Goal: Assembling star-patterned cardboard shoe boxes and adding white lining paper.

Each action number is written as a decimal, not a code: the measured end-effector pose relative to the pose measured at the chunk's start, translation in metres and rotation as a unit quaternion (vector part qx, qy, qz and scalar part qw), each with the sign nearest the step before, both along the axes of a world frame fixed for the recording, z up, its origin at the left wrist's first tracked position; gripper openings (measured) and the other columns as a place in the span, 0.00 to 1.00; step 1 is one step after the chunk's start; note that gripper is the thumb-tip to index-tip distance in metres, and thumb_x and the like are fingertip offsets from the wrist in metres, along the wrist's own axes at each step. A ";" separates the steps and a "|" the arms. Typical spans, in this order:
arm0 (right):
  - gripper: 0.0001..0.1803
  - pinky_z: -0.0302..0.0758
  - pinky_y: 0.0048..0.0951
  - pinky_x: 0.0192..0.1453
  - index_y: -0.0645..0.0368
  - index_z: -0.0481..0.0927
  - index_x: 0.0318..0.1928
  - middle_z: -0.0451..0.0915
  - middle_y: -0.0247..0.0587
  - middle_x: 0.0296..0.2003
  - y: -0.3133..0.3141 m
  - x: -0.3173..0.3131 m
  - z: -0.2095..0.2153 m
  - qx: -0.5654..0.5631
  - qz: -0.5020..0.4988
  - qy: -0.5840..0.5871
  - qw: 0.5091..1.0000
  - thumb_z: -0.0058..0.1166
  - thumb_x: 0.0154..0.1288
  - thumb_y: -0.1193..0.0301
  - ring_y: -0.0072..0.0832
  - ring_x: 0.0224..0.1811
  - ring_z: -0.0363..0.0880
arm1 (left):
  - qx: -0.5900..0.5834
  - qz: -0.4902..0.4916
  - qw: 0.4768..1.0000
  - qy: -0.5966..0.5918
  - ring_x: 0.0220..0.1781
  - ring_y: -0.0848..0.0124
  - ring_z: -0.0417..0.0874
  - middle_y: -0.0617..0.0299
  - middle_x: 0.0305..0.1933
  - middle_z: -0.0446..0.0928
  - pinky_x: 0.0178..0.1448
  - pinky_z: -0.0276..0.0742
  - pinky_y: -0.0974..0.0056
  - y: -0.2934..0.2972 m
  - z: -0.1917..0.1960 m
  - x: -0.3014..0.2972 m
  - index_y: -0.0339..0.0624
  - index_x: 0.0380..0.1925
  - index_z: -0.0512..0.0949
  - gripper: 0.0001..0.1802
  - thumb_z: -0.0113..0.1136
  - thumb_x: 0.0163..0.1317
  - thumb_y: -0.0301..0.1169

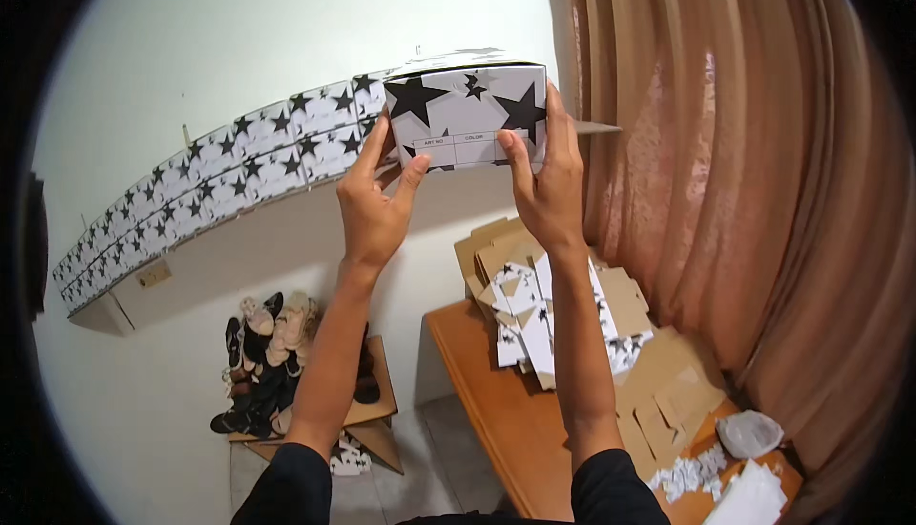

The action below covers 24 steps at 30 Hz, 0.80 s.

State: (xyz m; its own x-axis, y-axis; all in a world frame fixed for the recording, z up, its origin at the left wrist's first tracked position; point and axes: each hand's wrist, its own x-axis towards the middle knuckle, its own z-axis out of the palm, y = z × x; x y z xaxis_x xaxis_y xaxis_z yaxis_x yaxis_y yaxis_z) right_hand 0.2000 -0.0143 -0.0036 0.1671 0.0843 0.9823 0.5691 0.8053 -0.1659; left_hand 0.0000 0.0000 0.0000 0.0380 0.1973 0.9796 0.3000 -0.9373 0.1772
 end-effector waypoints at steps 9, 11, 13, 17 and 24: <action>0.35 0.74 0.42 0.61 0.67 0.59 0.73 0.75 0.60 0.54 0.158 0.031 0.056 0.027 0.019 0.011 0.999 0.55 0.73 0.65 0.46 0.57 0.78 | 0.000 0.013 1.000 0.024 0.59 0.68 0.80 0.43 0.63 0.77 0.50 0.86 0.67 0.143 0.064 0.023 0.30 0.69 0.66 0.29 0.60 0.71 0.29; 0.35 0.73 0.41 0.62 0.68 0.59 0.73 0.75 0.61 0.54 0.184 0.035 0.062 0.015 0.033 0.015 0.999 0.55 0.74 0.64 0.48 0.57 0.77 | -0.018 0.025 0.999 0.028 0.60 0.65 0.81 0.42 0.65 0.76 0.52 0.86 0.66 0.165 0.070 0.027 0.31 0.69 0.66 0.30 0.61 0.71 0.31; 0.35 0.73 0.42 0.63 0.68 0.60 0.73 0.75 0.62 0.56 0.208 0.034 0.065 0.024 0.021 0.013 0.999 0.55 0.73 0.65 0.49 0.58 0.77 | 0.004 0.067 0.997 0.031 0.59 0.61 0.83 0.42 0.65 0.75 0.53 0.85 0.64 0.187 0.072 0.028 0.32 0.70 0.67 0.30 0.61 0.71 0.33; 0.35 0.72 0.43 0.64 0.69 0.59 0.73 0.74 0.64 0.58 0.250 0.035 0.070 0.037 0.020 0.002 0.999 0.55 0.73 0.65 0.50 0.59 0.77 | 0.001 0.070 0.997 0.029 0.59 0.57 0.83 0.41 0.64 0.76 0.57 0.85 0.60 0.223 0.078 0.029 0.33 0.68 0.68 0.30 0.62 0.70 0.33; 0.33 0.72 0.44 0.65 0.67 0.60 0.73 0.73 0.65 0.59 0.301 0.031 0.064 -0.021 0.047 0.018 0.999 0.53 0.74 0.66 0.52 0.61 0.76 | -0.016 0.085 0.996 0.036 0.56 0.59 0.84 0.41 0.56 0.81 0.54 0.88 0.59 0.267 0.079 0.026 0.31 0.66 0.70 0.30 0.65 0.66 0.28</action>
State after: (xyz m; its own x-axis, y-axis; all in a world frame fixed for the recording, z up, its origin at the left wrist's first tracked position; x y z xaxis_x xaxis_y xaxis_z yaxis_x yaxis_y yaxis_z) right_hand 0.2313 0.2869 0.0605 0.1908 0.1424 0.9713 0.4844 0.8469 -0.2193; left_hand 0.0256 0.2669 0.0788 0.0713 0.2374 0.9688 0.4666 -0.8664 0.1780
